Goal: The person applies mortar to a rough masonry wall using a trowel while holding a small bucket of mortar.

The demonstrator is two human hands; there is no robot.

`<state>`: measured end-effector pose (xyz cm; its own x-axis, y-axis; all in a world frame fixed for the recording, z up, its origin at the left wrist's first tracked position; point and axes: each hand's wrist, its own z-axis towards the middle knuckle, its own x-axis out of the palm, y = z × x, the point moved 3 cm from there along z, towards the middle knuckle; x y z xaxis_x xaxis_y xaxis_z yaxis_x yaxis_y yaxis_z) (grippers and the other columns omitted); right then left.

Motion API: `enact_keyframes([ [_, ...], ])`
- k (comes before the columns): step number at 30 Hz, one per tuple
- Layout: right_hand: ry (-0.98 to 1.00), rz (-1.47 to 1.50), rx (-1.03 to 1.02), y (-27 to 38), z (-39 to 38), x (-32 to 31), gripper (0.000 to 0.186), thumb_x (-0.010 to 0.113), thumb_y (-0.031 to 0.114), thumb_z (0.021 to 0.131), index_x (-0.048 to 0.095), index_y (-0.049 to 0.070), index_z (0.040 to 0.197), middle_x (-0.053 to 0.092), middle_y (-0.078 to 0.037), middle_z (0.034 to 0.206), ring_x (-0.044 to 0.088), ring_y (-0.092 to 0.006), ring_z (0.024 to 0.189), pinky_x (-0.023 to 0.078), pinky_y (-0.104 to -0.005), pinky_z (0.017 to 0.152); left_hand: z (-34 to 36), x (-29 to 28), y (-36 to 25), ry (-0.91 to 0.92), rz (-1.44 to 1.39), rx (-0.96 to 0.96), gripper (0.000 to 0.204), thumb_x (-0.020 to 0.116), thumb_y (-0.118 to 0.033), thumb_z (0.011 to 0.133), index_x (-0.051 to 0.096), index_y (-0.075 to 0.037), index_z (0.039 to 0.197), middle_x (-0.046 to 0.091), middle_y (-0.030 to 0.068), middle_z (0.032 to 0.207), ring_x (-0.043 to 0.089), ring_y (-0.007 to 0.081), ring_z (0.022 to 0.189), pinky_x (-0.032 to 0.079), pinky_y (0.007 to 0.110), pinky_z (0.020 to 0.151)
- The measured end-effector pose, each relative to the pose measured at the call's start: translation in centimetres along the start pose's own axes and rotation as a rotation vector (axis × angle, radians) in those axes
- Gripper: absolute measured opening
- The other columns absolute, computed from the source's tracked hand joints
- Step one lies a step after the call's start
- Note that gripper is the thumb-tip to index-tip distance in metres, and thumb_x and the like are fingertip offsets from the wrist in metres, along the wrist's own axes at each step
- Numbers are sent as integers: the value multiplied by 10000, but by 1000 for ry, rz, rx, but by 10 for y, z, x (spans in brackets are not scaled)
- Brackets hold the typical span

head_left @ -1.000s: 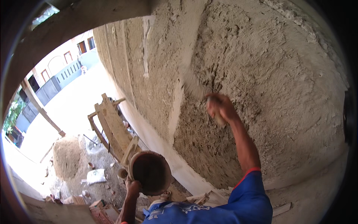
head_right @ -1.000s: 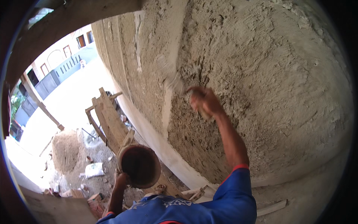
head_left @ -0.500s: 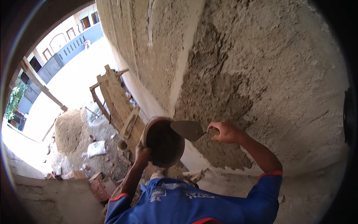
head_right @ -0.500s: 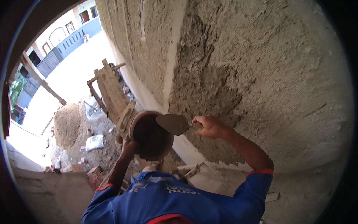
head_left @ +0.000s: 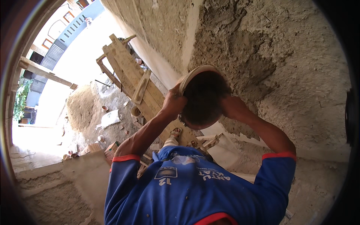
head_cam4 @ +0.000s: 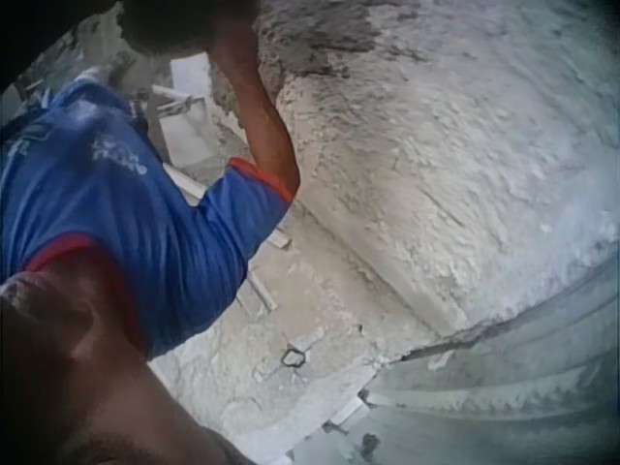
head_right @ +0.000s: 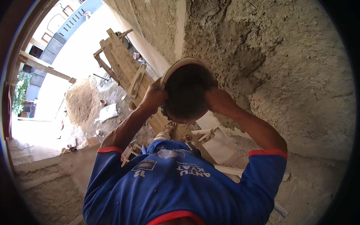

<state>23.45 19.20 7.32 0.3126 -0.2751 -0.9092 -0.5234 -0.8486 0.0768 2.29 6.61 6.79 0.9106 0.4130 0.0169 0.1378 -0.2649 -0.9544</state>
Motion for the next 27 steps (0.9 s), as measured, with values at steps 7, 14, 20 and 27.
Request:
enact_keyframes([
  [7,-66,532,-85,32,19,121,311,628,175,800,616,16,1067,639,-224,1051,603,-393,1025,498,-449,871,9,15,34,-34,130,-18,555,538,29,700,567,-56,1248,649,115,890,618,181,717,500,309,592],
  [14,-190,715,138,20,-1,97,439,611,283,810,583,38,1174,664,-226,933,633,-425,910,506,-464,821,-4,-9,35,-71,-82,-208,297,592,-5,705,621,-9,1001,585,64,670,563,166,508,426,308,403],
  [20,-147,498,181,4,-8,36,451,638,294,780,577,49,1154,658,-239,908,645,-412,875,516,-474,776,-7,-15,35,-88,-152,-210,232,601,-24,726,620,-24,957,577,55,650,575,180,516,457,304,423],
  [27,-160,583,67,4,-35,-59,412,735,184,741,542,30,1069,623,-134,719,642,-248,678,495,-377,649,-11,-39,55,-168,-366,-187,393,561,26,728,563,-6,1120,613,75,782,576,172,532,455,289,409],
])
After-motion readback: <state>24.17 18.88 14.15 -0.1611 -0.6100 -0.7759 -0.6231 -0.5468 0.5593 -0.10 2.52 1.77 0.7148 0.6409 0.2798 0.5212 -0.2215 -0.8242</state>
